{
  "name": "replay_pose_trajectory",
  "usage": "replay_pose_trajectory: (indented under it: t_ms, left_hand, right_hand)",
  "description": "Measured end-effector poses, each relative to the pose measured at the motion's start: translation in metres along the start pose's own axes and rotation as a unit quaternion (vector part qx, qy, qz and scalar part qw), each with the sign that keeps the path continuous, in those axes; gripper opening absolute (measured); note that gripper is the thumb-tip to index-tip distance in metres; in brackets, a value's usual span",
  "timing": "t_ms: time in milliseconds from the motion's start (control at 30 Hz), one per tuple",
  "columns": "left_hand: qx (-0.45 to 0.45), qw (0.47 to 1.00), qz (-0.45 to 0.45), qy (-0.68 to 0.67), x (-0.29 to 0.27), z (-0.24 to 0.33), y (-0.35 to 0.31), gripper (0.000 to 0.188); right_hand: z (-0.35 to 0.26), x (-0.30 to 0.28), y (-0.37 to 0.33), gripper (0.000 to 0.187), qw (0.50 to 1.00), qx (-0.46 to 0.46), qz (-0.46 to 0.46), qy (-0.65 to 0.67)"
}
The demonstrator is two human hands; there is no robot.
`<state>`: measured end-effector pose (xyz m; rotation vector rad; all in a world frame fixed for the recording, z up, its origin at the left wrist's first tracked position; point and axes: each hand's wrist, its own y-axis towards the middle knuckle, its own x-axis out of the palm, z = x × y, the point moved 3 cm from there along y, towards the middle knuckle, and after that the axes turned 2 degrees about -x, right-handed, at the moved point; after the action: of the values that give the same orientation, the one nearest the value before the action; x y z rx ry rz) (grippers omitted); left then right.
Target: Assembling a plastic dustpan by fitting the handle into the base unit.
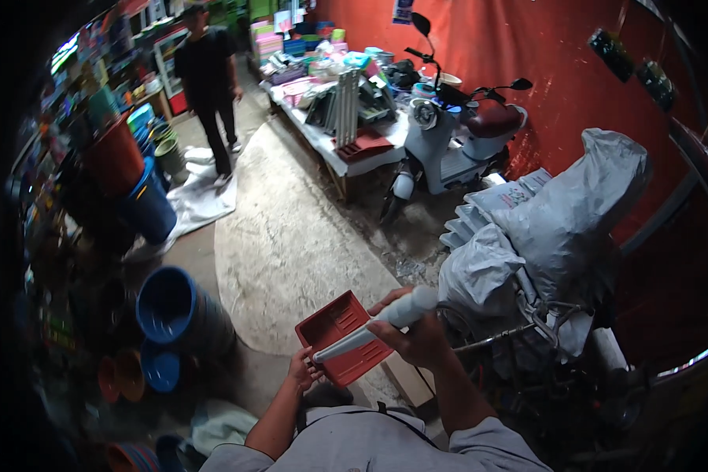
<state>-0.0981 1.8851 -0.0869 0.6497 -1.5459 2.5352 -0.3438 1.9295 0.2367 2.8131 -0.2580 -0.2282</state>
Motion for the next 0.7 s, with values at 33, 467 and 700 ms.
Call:
replay_pose_trajectory:
  t_ms: [33, 467, 700]
  left_hand:
    - [-0.004, 1.0, -0.004, 0.013, 0.01, 0.028, 0.013, 0.027]
    - [-0.005, 0.991, -0.032, 0.131, 0.127, 0.256, 0.181, 0.043]
    - [-0.014, 0.987, -0.061, 0.147, 0.218, 0.388, 0.278, 0.039]
  right_hand:
    - [-0.004, 0.004, 0.028, 0.036, 1.0, 0.011, 0.0, 0.001]
    - [0.085, -0.019, 0.274, 0.034, 0.995, -0.034, 0.092, 0.028]
    - [0.129, -0.053, 0.449, 0.04, 0.998, -0.044, 0.035, -0.037]
